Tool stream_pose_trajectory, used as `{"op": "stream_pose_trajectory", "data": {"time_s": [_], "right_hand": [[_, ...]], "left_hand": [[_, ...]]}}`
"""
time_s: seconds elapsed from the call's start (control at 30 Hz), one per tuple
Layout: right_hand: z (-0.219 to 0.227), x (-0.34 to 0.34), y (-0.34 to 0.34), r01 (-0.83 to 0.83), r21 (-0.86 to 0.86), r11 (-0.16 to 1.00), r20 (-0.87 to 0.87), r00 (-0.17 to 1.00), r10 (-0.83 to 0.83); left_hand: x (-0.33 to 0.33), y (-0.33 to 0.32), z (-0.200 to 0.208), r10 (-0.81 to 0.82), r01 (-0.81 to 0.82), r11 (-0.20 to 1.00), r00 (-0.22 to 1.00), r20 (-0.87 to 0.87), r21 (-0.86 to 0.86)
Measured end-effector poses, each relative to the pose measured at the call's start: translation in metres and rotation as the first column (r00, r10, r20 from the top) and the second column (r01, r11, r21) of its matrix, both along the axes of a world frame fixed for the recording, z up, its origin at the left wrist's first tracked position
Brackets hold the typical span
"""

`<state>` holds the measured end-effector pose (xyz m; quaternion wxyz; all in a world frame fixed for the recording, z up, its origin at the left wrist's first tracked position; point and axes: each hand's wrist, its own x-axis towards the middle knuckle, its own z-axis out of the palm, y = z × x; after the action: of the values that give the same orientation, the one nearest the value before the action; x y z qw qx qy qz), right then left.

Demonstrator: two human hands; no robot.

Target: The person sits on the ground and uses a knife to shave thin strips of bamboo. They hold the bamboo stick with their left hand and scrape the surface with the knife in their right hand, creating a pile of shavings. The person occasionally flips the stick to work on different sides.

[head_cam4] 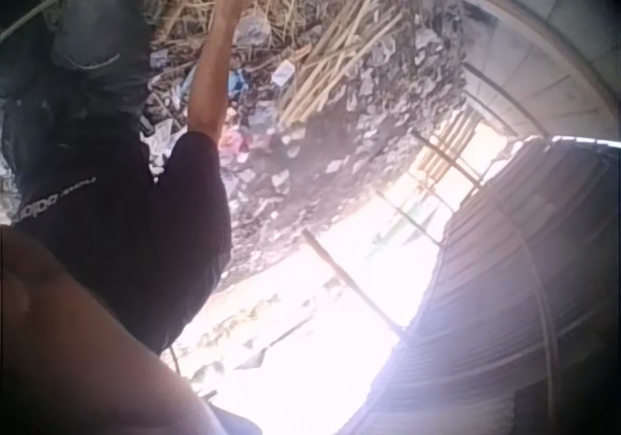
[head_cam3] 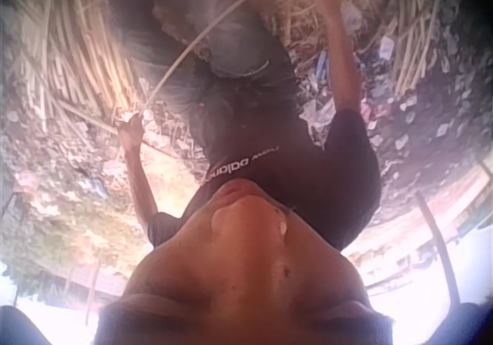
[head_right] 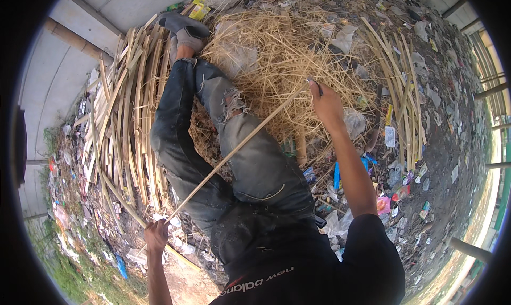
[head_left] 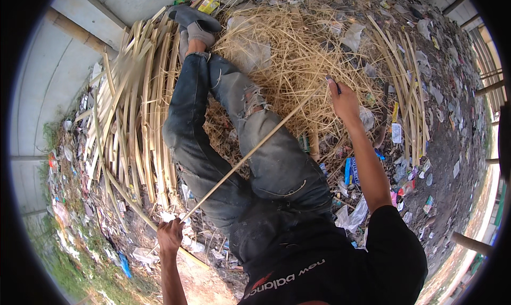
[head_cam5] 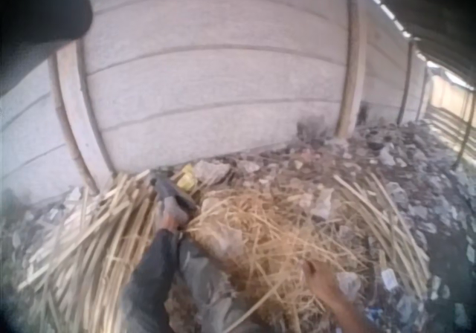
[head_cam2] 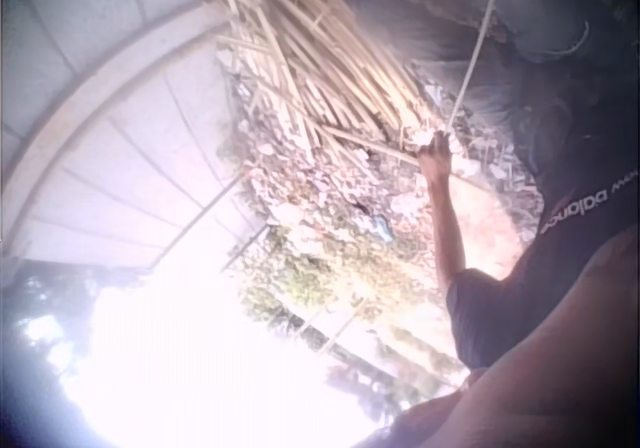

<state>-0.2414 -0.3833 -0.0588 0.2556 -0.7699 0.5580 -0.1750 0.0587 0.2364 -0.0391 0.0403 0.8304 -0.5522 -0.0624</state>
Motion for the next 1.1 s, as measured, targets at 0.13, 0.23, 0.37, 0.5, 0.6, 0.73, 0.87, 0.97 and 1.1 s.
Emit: {"op": "stream_pose_trajectory", "data": {"time_s": [0.13, 0.23, 0.37, 0.5, 0.6, 0.73, 0.87, 0.97, 1.1], "right_hand": [[0.018, 0.018, 0.036, -0.109, 0.09, 0.99, -0.028, 0.993, 0.112], [0.006, 0.033, 0.083, -0.242, 0.063, 0.968, -0.03, 0.969, 0.244], [-0.002, 0.026, 0.063, -0.169, 0.088, 0.982, -0.001, 0.986, 0.17], [0.007, 0.036, 0.087, -0.241, 0.085, 0.967, 0.008, 0.971, 0.241], [0.006, 0.049, 0.143, -0.402, 0.042, 0.914, 0.004, 0.915, 0.403], [-0.006, 0.041, 0.088, -0.206, 0.07, 0.976, 0.025, 0.978, 0.205], [0.009, 0.051, 0.104, -0.247, 0.132, 0.96, 0.071, 0.968, 0.239], [-0.008, 0.051, 0.14, -0.41, -0.028, 0.912, 0.086, 0.908, 0.411], [0.004, 0.054, 0.097, -0.262, 0.151, 0.953, 0.066, 0.965, 0.255]], "left_hand": [[-0.005, -0.01, -0.012, -0.002, 0.002, 1.0, 1.0, 0.021, 0.007], [-0.014, -0.026, -0.006, 0.031, -0.031, 0.999, 0.999, -0.005, 0.045], [-0.018, -0.029, 0.002, 0.034, -0.034, 0.999, 0.999, -0.01, 0.021], [-0.03, -0.062, 0.011, 0.054, -0.053, 0.998, 0.998, -0.013, 0.04], [-0.044, -0.101, 0.014, 0.045, -0.041, 0.997, 0.997, -0.069, 0.058], [-0.058, -0.133, 0.026, 0.079, -0.076, 0.997, 0.99, -0.117, 0.031], [-0.072, -0.175, 0.021, 0.092, -0.092, 0.996, 0.986, -0.141, 0.002], [-0.086, -0.211, 0.021, 0.123, -0.125, 0.992, 0.984, -0.126, -0.004], [-0.1, -0.241, 0.014, 0.11, -0.122, 0.99, 0.981, -0.159, -0.074]]}}
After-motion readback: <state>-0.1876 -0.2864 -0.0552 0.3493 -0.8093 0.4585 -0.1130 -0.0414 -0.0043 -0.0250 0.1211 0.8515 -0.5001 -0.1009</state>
